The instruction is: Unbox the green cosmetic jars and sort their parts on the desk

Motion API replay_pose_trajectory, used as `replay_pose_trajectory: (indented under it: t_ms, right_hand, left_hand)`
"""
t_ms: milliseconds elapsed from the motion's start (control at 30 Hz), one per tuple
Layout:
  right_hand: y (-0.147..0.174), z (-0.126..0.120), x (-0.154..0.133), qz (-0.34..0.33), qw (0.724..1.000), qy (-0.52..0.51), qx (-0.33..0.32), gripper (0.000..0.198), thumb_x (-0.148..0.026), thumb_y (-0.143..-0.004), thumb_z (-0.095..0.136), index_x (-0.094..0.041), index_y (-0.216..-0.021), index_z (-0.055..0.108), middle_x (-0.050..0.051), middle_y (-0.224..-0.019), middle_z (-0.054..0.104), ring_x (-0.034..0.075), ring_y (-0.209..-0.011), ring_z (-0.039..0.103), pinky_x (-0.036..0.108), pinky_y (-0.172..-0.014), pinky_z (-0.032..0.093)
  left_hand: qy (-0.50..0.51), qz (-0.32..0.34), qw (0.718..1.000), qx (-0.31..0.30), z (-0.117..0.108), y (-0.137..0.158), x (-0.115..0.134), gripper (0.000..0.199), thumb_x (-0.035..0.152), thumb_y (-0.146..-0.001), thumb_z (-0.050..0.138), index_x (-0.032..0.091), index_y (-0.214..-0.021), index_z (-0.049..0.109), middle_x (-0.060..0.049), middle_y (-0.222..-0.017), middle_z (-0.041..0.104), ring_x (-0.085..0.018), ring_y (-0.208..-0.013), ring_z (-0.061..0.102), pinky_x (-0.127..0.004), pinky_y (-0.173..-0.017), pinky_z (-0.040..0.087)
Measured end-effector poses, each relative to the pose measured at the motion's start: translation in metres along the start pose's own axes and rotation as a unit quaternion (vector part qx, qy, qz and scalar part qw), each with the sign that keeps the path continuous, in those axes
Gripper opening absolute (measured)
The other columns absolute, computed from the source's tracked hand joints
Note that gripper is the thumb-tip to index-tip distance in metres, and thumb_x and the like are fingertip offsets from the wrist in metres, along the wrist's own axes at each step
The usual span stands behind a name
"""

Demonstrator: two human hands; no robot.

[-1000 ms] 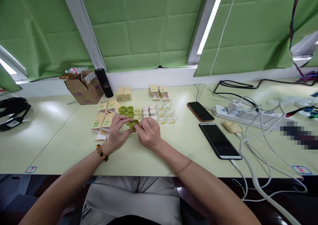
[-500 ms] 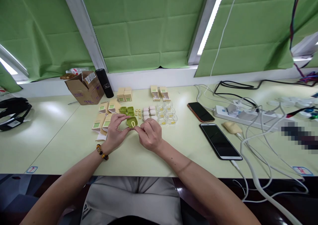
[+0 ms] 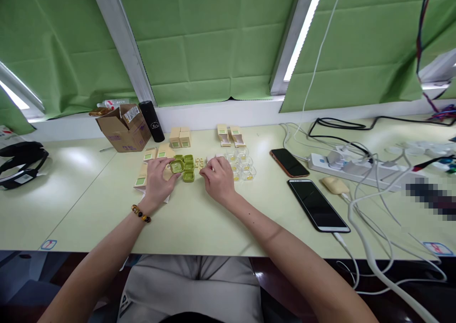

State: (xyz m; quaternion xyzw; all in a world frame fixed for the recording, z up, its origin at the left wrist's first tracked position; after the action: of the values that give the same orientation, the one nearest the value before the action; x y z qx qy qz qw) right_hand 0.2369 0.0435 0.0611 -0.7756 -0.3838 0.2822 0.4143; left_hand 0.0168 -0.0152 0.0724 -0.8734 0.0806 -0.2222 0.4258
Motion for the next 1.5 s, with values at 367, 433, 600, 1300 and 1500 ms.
replay_pose_trajectory:
  t_ms: [367, 433, 600, 1300, 1500]
  right_hand:
    - [-0.025, 0.059, 0.009, 0.008, 0.963, 0.105, -0.249, 0.018, -0.012, -0.092, 0.065, -0.016, -0.085, 0.081, 0.013, -0.096, 0.074, 0.027, -0.102, 0.049, 0.042, -0.091, 0.035]
    - [-0.024, 0.066, 0.01, 0.004, 0.958, 0.119, -0.262, 0.019, -0.012, -0.092, 0.064, -0.015, -0.087, 0.082, 0.014, -0.097, 0.074, 0.027, -0.102, 0.049, 0.042, -0.093, 0.034]
    - [-0.02, 0.078, 0.012, 0.009, 0.95, 0.134, -0.28, 0.022, -0.011, -0.091, 0.063, -0.015, -0.088, 0.084, 0.014, -0.096, 0.074, 0.028, -0.101, 0.048, 0.042, -0.095, 0.031]
    - [0.043, 0.015, -0.025, -0.052, 0.957, -0.094, -0.269, 0.025, -0.02, -0.101, 0.05, -0.017, -0.092, 0.074, 0.004, -0.077, 0.07, 0.013, -0.063, 0.052, 0.031, -0.061, 0.023]
    - [0.039, 0.016, -0.018, 0.0, 0.946, -0.129, -0.299, 0.023, -0.023, -0.102, 0.054, -0.019, -0.091, 0.075, 0.005, -0.081, 0.074, 0.014, -0.069, 0.059, 0.029, -0.062, 0.026]
  left_hand:
    - [-0.027, 0.014, 0.998, -0.059, 0.004, 0.0, -0.011, 0.041, 0.018, -0.076, 0.078, 0.022, -0.115, 0.07, -0.009, -0.105, 0.075, -0.035, -0.107, 0.058, -0.052, -0.092, 0.046]
    - [-0.039, 0.009, 0.997, -0.063, 0.002, -0.001, -0.008, 0.04, 0.019, -0.077, 0.077, 0.021, -0.117, 0.069, -0.009, -0.107, 0.076, -0.035, -0.108, 0.058, -0.052, -0.093, 0.045]
    - [-0.082, -0.03, 0.99, -0.113, 0.0, -0.001, 0.001, 0.039, 0.021, -0.084, 0.074, 0.02, -0.123, 0.068, -0.01, -0.116, 0.076, -0.035, -0.113, 0.057, -0.051, -0.098, 0.044]
    - [0.669, -0.369, 0.638, -0.095, 0.019, 0.001, 0.0, 0.023, 0.039, -0.094, 0.071, 0.016, -0.1, 0.07, -0.017, -0.104, 0.08, -0.02, -0.085, 0.068, -0.029, -0.068, 0.047]
    - [0.617, -0.37, 0.69, -0.075, 0.013, -0.003, -0.016, 0.022, 0.039, -0.089, 0.075, 0.02, -0.088, 0.064, -0.011, -0.102, 0.079, -0.019, -0.085, 0.067, -0.028, -0.066, 0.045]
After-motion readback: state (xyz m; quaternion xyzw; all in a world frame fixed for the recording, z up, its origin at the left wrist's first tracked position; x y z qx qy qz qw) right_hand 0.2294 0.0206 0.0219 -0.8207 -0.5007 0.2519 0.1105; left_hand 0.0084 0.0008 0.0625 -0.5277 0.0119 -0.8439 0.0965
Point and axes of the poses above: each hand's wrist, its own y-axis away from the middle knuckle, its own z-axis out of the palm, x = y × z, the point moved 4 cm from there along -y, towards the middle knuckle
